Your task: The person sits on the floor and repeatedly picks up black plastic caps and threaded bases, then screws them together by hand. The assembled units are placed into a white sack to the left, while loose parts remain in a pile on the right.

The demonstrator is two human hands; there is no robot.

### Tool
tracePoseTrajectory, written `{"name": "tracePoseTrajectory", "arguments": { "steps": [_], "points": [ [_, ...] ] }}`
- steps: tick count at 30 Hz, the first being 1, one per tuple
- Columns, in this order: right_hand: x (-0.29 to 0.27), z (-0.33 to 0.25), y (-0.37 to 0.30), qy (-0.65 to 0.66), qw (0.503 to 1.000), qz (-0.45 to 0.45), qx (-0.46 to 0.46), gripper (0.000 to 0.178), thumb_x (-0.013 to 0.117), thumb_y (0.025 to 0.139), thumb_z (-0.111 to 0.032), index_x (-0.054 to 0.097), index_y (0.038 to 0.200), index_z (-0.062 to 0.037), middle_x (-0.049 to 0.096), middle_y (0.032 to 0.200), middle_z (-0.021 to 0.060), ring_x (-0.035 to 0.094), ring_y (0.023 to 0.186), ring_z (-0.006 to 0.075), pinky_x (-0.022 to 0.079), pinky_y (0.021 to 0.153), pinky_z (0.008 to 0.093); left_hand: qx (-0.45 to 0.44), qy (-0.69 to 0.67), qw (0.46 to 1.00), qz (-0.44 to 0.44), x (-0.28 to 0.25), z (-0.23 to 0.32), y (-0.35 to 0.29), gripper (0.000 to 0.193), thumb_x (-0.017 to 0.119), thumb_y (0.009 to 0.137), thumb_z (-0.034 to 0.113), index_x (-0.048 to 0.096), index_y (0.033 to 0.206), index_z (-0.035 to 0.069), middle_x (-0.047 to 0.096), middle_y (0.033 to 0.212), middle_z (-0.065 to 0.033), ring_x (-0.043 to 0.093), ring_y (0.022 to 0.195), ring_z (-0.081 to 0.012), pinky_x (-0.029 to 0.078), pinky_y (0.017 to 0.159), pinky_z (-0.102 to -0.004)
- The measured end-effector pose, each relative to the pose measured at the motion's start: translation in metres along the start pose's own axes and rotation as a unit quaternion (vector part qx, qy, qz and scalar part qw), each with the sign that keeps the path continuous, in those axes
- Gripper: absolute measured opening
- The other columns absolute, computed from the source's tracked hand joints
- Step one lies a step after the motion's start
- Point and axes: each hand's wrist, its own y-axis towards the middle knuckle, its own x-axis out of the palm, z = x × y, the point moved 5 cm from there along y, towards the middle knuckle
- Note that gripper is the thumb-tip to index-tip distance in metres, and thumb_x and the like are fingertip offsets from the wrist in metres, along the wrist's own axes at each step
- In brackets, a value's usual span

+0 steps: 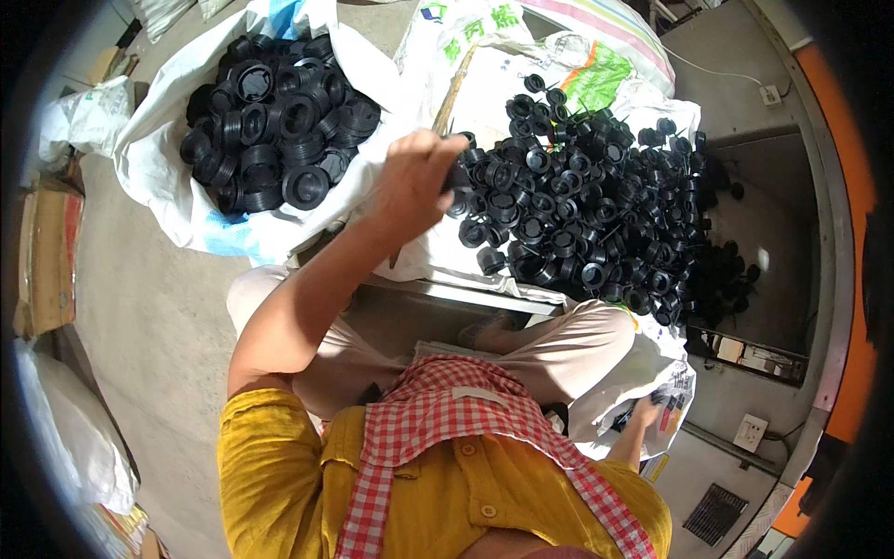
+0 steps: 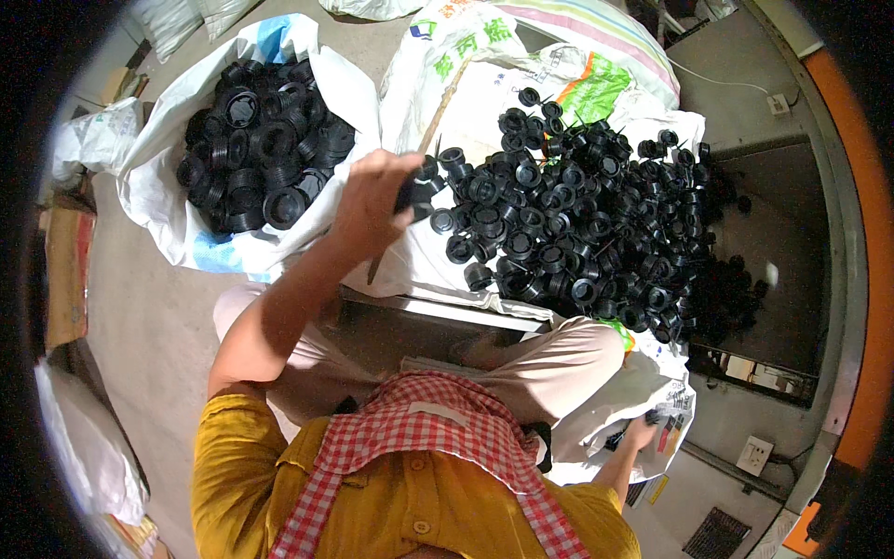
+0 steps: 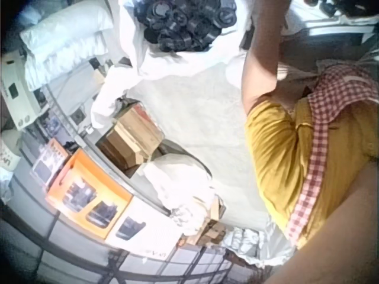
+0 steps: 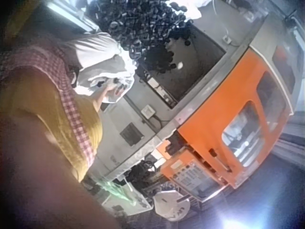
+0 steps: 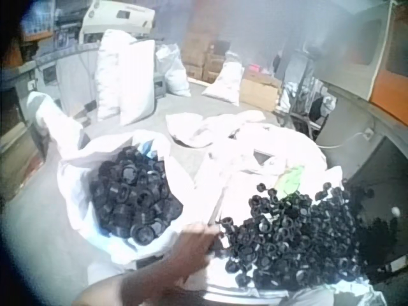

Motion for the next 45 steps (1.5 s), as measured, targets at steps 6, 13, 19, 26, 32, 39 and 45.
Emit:
{"name": "tracePoseTrajectory", "arguments": {
  "steps": [6, 13, 19, 26, 32, 39, 45],
  "points": [
    [0.063, 0.087, 0.018, -0.044, 0.990, -0.047, 0.127, 0.083, 0.060, 0.072, -0.069, 0.053, 0.124, -0.0054, 0.053, 0.129, 0.0177, 0.051, 0.116, 0.0385, 0.042, 0.094, 0.0502, -0.168, 0.201, 0.965, -0.027, -0.018, -0.059, 0.003, 0.035, 0.049, 0.078, 0.002, 0.056, 0.113, 0.003, 0.050, 0.099, -0.0179, 0.049, 0.096, -0.0362, 0.039, 0.083, -0.0455],
    [-0.130, -0.157, -0.039, 0.075, 0.831, 0.436, -0.336, 0.049, 0.055, 0.091, -0.044, 0.059, 0.117, -0.0029, 0.057, 0.125, 0.0148, 0.056, 0.110, 0.0282, 0.044, 0.092, 0.0437, -0.302, 0.331, 0.888, -0.102, -0.043, -0.125, -0.004, 0.018, 0.048, 0.086, 0.012, 0.054, 0.103, 0.009, 0.050, 0.107, -0.0143, 0.051, 0.101, -0.0324, 0.046, 0.081, -0.0486],
    [-0.075, -0.386, -0.154, 0.513, 0.752, -0.166, -0.379, 0.018, 0.058, 0.090, -0.007, 0.063, 0.106, -0.0013, 0.063, 0.105, 0.0073, 0.058, 0.090, 0.0124, 0.047, 0.081, 0.0254, -0.321, 0.358, 0.867, -0.126, -0.081, -0.187, -0.005, 0.035, 0.056, 0.082, 0.011, 0.055, 0.117, 0.012, 0.050, 0.110, -0.0136, 0.051, 0.107, -0.0326, 0.047, 0.085, -0.0466],
    [0.001, -0.587, -0.389, 0.387, 0.646, -0.491, -0.438, 0.081, 0.068, 0.080, -0.041, 0.034, 0.136, 0.0070, 0.042, 0.134, 0.0263, 0.048, 0.118, 0.0327, 0.041, 0.096, 0.0406, -0.430, 0.367, 0.818, -0.104, -0.126, -0.262, -0.034, 0.038, 0.045, 0.090, 0.016, 0.050, 0.127, 0.017, 0.051, 0.120, -0.0154, 0.051, 0.113, -0.0345, 0.046, 0.088, -0.0488],
    [0.052, -0.654, -0.440, 0.326, 0.631, -0.487, -0.509, 0.060, 0.061, 0.083, -0.035, 0.045, 0.122, 0.0076, 0.056, 0.116, 0.0284, 0.056, 0.106, 0.0385, 0.045, 0.088, 0.0415, -0.440, 0.332, 0.810, -0.198, -0.132, -0.258, -0.052, 0.048, 0.052, 0.088, 0.021, 0.045, 0.134, 0.013, 0.050, 0.129, -0.0196, 0.049, 0.119, -0.0349, 0.041, 0.099, -0.0456],
    [-0.020, -0.645, -0.415, 0.531, 0.527, -0.630, -0.208, 0.032, 0.054, 0.085, -0.006, 0.050, 0.116, 0.0013, 0.058, 0.095, 0.0114, 0.056, 0.083, 0.0178, 0.046, 0.070, 0.0313, -0.371, 0.238, 0.891, -0.115, -0.178, -0.224, -0.036, 0.031, 0.060, 0.083, 0.022, 0.064, 0.111, 0.010, 0.062, 0.109, -0.0190, 0.061, 0.099, -0.0348, 0.047, 0.088, -0.0410],
    [0.010, -0.628, -0.394, 0.391, 0.567, -0.641, -0.338, 0.037, 0.061, 0.087, -0.019, 0.051, 0.118, -0.0023, 0.060, 0.094, 0.0039, 0.053, 0.076, 0.0111, 0.044, 0.065, 0.0277, -0.311, 0.484, 0.818, -0.002, -0.240, -0.229, -0.032, 0.030, 0.062, 0.079, 0.019, 0.067, 0.109, 0.018, 0.046, 0.133, -0.0151, 0.041, 0.123, -0.0366, 0.038, 0.096, -0.0520]
  ]
}}
